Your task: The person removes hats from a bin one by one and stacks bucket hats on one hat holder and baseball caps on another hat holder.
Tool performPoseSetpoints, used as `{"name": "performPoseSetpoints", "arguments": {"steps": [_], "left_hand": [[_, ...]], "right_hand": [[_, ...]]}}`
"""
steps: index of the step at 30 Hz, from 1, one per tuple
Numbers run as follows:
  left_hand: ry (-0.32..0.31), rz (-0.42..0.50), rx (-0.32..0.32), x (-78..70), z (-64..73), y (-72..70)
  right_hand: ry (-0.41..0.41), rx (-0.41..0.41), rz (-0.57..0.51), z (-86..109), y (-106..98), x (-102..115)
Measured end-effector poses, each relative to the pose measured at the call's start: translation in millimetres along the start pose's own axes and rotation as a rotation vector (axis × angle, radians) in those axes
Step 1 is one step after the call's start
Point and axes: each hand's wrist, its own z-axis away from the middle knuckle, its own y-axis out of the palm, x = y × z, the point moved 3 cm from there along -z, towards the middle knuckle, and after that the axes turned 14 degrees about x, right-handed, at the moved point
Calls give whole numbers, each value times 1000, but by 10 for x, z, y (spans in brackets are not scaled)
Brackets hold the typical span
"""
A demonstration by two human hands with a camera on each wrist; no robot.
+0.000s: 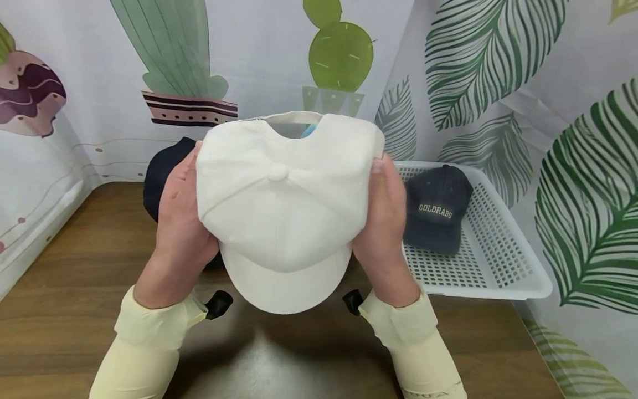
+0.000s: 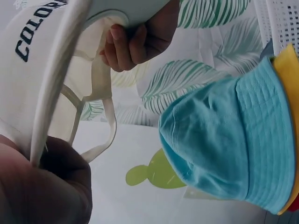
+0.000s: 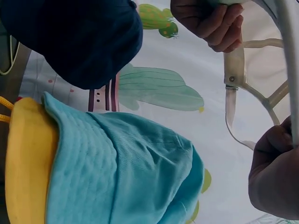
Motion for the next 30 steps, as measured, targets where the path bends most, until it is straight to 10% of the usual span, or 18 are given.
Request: {"name": "performPoseSetpoints", "arguments": {"steps": [14, 30], "left_hand": [[107, -71, -60, -102, -34, -246], [134, -45, -166, -200, 0, -725]], "right_hand": [[47, 79, 44, -98, 196, -194], [136, -25, 115, -229, 555, -570]]}}
